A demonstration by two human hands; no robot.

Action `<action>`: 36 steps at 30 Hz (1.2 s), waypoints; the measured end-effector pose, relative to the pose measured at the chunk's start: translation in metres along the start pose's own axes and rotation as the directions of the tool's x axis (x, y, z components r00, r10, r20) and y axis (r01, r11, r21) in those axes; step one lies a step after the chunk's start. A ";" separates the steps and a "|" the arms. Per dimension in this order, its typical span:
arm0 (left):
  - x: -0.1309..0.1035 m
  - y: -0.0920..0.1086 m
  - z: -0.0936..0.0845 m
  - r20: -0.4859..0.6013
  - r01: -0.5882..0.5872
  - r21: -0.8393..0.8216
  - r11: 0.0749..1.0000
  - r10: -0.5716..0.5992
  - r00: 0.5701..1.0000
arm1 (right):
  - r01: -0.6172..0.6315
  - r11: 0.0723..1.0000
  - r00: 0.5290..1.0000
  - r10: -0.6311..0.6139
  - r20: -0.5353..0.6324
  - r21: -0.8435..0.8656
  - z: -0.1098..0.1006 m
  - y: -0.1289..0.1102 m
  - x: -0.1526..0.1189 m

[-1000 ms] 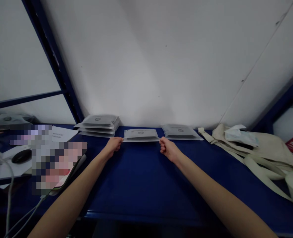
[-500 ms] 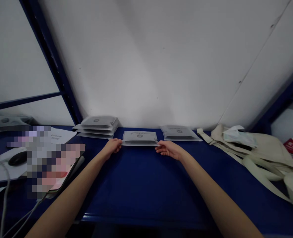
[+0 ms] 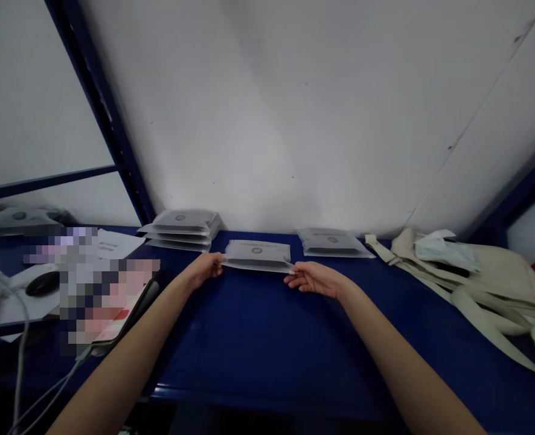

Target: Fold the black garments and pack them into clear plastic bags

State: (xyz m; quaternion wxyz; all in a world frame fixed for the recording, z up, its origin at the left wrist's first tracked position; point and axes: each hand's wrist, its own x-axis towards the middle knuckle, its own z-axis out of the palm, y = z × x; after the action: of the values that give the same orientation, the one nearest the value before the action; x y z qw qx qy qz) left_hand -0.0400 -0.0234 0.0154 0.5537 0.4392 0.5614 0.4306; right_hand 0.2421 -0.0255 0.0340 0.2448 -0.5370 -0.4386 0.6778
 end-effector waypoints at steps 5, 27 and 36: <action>-0.004 0.004 -0.001 0.052 0.034 -0.099 0.994 -0.029 0.998 | 0.000 0.999 0.999 -0.001 0.033 0.044 -0.002 0.000 -0.003; -0.011 0.006 0.011 -0.076 0.076 -0.071 0.995 -0.081 0.994 | -0.016 0.997 0.995 0.024 0.101 -0.078 -0.001 0.005 0.000; -0.007 0.008 0.014 -0.200 0.017 -0.293 0.956 -0.078 0.977 | 0.383 0.911 0.923 -0.383 -0.028 0.155 0.025 -0.005 -0.006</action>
State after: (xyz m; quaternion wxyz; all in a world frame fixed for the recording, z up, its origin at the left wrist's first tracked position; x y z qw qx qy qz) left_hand -0.0263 -0.0288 0.0245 0.5600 0.2921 0.5579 0.5384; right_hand 0.2196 -0.0363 0.0419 0.4138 -0.4186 -0.4809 0.6498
